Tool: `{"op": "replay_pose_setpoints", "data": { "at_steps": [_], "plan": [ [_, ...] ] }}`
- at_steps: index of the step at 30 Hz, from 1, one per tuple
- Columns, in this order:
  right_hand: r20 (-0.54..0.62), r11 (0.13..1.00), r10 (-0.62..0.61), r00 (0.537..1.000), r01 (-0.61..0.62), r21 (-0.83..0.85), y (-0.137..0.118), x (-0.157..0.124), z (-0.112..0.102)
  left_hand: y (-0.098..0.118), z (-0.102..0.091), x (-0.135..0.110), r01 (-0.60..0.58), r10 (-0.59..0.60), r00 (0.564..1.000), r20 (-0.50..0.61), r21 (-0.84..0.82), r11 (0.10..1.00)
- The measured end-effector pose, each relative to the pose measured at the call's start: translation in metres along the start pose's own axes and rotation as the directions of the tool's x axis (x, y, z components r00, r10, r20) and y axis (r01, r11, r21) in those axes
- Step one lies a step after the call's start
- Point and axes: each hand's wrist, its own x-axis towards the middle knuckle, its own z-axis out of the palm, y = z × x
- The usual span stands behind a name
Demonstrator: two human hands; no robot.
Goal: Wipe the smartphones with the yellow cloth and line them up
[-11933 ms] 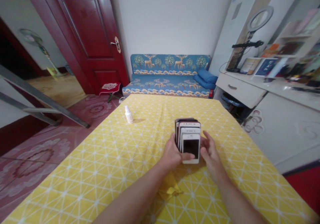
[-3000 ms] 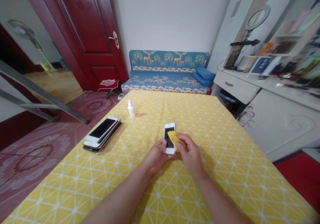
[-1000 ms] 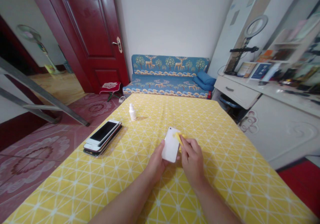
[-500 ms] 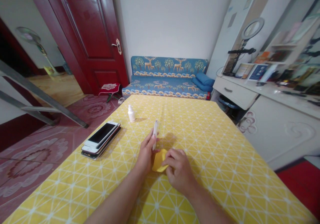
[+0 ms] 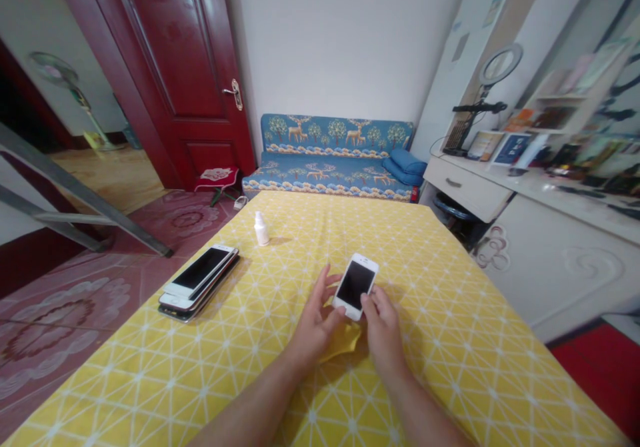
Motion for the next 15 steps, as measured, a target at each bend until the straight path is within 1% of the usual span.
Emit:
{"op": "replay_pose_setpoints", "data": {
  "at_steps": [1,3,4,5,7,9,10,12,13,15],
  "plan": [
    [-0.054,1.0,-0.004,0.999,0.003,-0.031,0.004,0.008,-0.009,-0.002,-0.001,-0.002,0.003,-0.005,1.0,0.026,0.048,0.999],
    [-0.163,0.98,-0.064,0.985,0.031,-0.198,0.015,0.031,-0.031,-0.005,-0.004,-0.003,-0.008,-0.01,0.996,0.094,0.189,0.982],
    [-0.201,0.939,-0.107,0.974,0.033,-0.343,0.02,0.044,-0.045,-0.006,-0.005,-0.002,-0.025,-0.009,0.991,0.131,0.262,0.965],
    [-0.207,0.859,-0.14,0.968,0.015,-0.512,0.026,0.059,-0.059,-0.006,-0.007,-0.002,-0.051,-0.003,0.986,0.165,0.324,0.945],
    [-0.236,0.794,-0.132,0.963,-0.039,-0.606,0.036,0.084,-0.085,-0.006,-0.008,0.001,-0.112,0.02,0.975,0.22,0.412,0.904],
    [-0.266,0.722,-0.12,0.957,-0.1,-0.685,0.043,0.102,-0.105,-0.005,-0.008,0.003,-0.157,0.035,0.966,0.256,0.471,0.868],
    [-0.272,0.686,-0.122,0.955,-0.117,-0.718,0.046,0.108,-0.111,-0.004,-0.008,0.004,-0.169,0.038,0.964,0.265,0.494,0.853],
    [-0.269,0.621,-0.131,0.954,-0.132,-0.772,0.052,0.113,-0.115,-0.004,-0.007,0.005,-0.175,0.033,0.963,0.268,0.526,0.832],
    [-0.239,0.567,-0.137,0.961,-0.122,-0.815,0.056,0.114,-0.115,-0.005,-0.007,0.005,-0.172,0.029,0.964,0.264,0.537,0.826],
    [-0.137,0.419,-0.133,0.982,-0.069,-0.905,0.063,0.115,-0.109,-0.006,-0.006,0.006,-0.167,0.023,0.965,0.261,0.546,0.821]
  ]
}}
